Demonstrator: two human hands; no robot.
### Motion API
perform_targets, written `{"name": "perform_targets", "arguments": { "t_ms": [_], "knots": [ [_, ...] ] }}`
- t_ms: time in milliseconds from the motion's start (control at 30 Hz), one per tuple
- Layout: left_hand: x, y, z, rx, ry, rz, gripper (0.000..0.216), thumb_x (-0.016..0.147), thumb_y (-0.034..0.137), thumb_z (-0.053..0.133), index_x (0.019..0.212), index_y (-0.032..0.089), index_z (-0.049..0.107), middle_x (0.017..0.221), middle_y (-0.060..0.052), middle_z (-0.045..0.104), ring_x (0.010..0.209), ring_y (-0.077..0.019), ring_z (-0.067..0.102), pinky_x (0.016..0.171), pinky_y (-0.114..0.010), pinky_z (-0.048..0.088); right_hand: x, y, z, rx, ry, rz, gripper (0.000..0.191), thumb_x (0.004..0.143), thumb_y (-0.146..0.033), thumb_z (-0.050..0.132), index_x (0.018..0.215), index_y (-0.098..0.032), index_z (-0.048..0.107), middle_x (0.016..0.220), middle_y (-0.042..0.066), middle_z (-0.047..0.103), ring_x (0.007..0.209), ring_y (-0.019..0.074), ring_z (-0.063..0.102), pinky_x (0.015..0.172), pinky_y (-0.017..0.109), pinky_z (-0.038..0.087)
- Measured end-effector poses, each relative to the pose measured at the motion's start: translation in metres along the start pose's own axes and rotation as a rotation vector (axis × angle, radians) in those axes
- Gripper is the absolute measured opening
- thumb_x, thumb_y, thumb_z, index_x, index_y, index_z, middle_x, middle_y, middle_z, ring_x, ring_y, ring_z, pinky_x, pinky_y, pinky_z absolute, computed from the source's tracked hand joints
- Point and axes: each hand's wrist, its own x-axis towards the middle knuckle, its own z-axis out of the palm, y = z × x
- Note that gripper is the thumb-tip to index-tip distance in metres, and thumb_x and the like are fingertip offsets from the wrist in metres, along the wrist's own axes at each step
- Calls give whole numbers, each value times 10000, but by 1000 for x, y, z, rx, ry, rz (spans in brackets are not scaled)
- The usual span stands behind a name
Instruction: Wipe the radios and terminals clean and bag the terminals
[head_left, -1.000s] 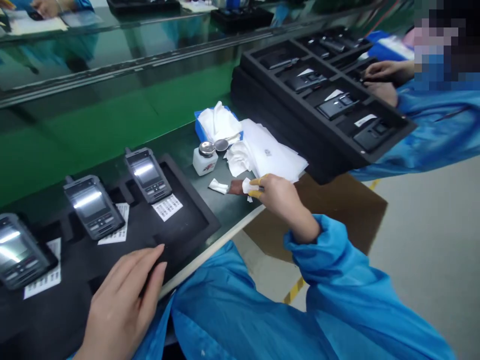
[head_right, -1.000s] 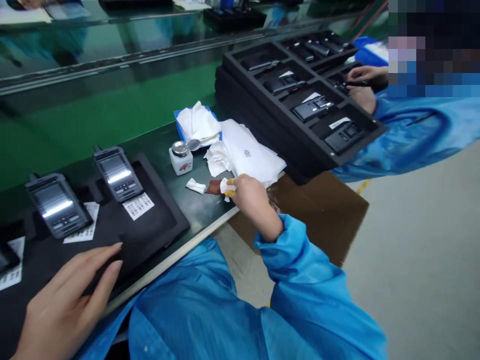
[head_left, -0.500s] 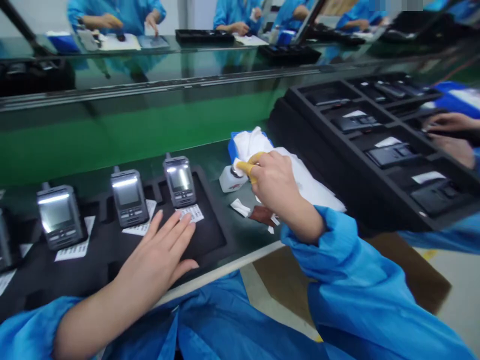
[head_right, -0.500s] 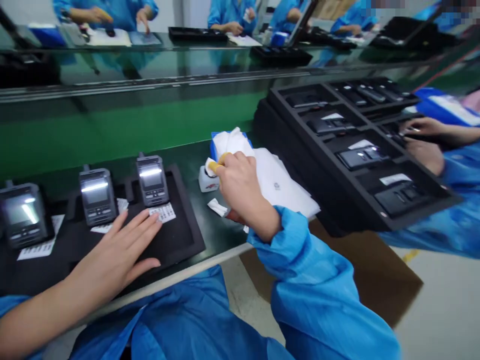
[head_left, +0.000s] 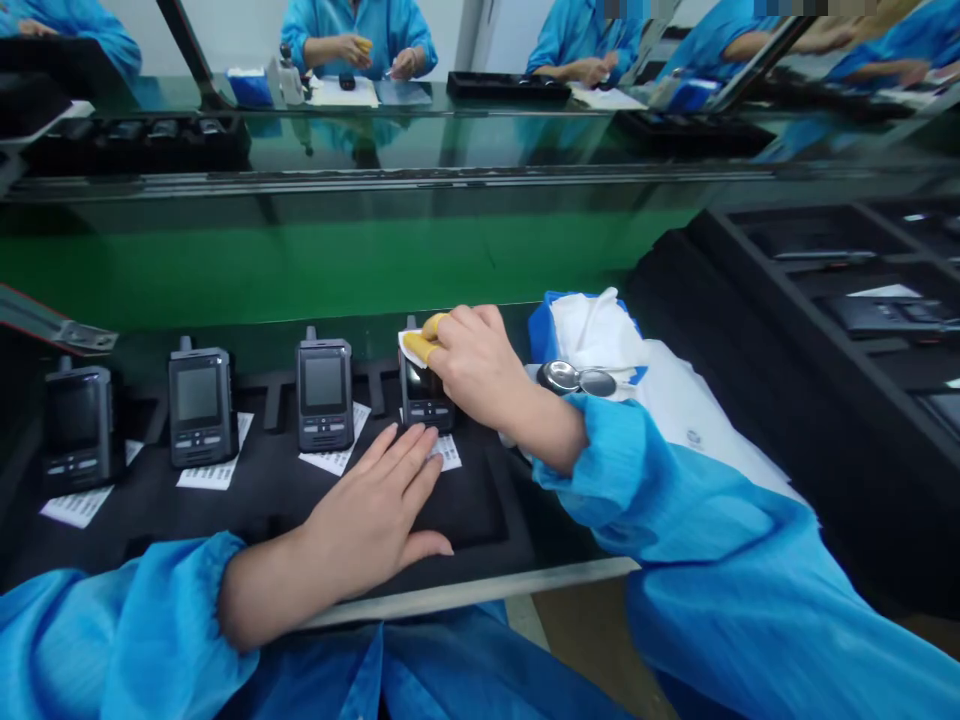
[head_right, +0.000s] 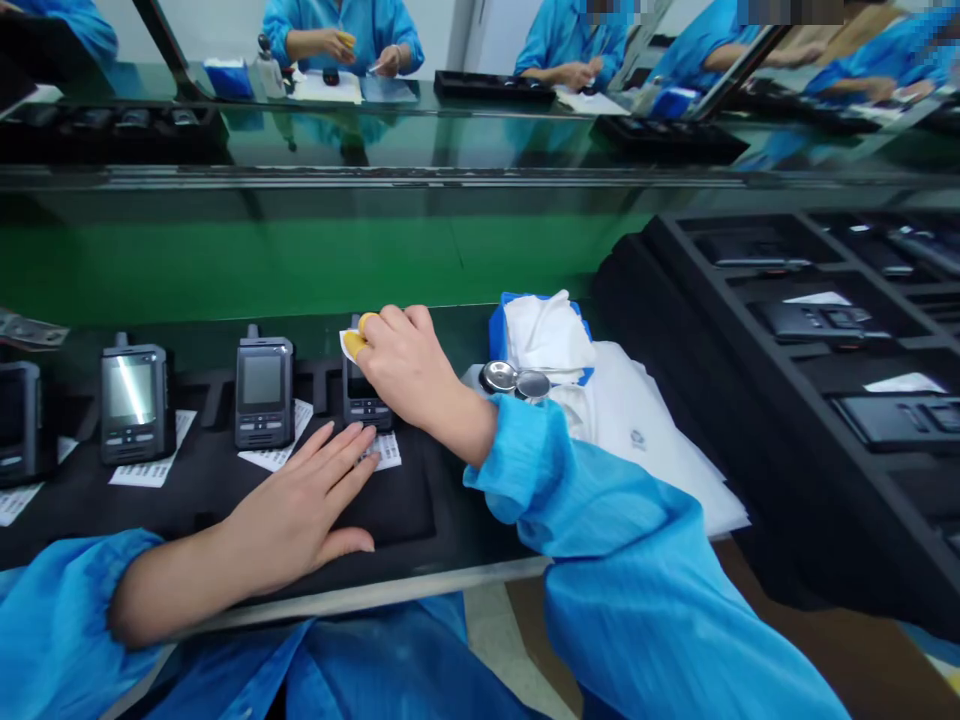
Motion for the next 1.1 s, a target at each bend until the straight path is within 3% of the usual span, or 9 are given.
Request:
{"name": "perform_targets", "arguments": {
  "t_ms": [233, 400, 533, 733, 833, 900, 1033, 1100],
  "knots": [
    [-1, 3, 4, -106, -11, -60, 692, 904, 627, 331, 1254, 77, 565, 1391, -204, 505, 1328, -296, 443, 1113, -452, 326, -34, -9, -9, 85, -26, -233, 254, 929, -197, 482, 746, -199, 658, 823, 15, 641, 873, 164, 434, 826, 385, 199],
    [-1, 3, 2, -114, -14, -70, 667, 895, 628, 355, 1227, 95, 582, 1404, -204, 491, 1334, -311, 433, 1091, -446, 366, -14, 0, 1, -71, -5, -61, 245, 954, -179, 437, 840, -225, 650, 896, -31, 659, 932, 146, 462, 879, 391, 174],
    [-1, 2, 0, -106, -13, -58, 646, 910, 605, 345, 1214, 91, 590, 1406, -197, 491, 1329, -309, 439, 1083, -443, 382, -14, 12, 16, -23, 29, 71, 288, 957, -153, 408, 815, -246, 641, 880, -54, 636, 923, 131, 467, 889, 392, 175],
    [0, 2, 1, -121, -12, -59, 623, 924, 575, 358, 1192, 70, 606, 1387, -212, 505, 1314, -310, 459, 1084, -457, 380, -59, -3, -3, 82, 28, -83, 336, 920, -89, 404, 800, -241, 679, 819, -29, 664, 871, 128, 479, 850, 386, 182],
    [0, 1, 2, -108, -11, -45, 629, 915, 582, 380, 1187, 64, 610, 1376, -218, 513, 1314, -311, 459, 1081, -457, 385, -65, -9, -15, 123, 3, -120, 327, 891, -79, 432, 789, -246, 695, 835, -34, 675, 865, 127, 487, 863, 385, 184],
    [0, 2, 2, -98, -19, -40, 631, 908, 588, 394, 1195, 69, 607, 1390, -216, 499, 1316, -313, 456, 1081, -458, 387, -55, -6, -16, 129, 17, -63, 307, 887, -107, 453, 850, -273, 709, 879, -28, 673, 879, 140, 486, 874, 394, 189],
    [0, 2, -1, -79, -39, -51, 609, 908, 574, 411, 1208, 79, 602, 1414, -209, 475, 1328, -318, 439, 1090, -465, 378, -23, 7, -5, 101, -6, 189, 335, 909, -157, 418, 952, -316, 711, 951, 6, 641, 945, 185, 462, 898, 439, 192],
    [0, 3, -2, -81, -49, -59, 608, 910, 572, 408, 1214, 82, 599, 1421, -207, 468, 1340, -319, 422, 1093, -467, 374, -18, 11, 3, 101, -41, 213, 347, 912, -152, 405, 928, -309, 714, 946, 9, 633, 962, 191, 450, 905, 443, 194]
  ]
}}
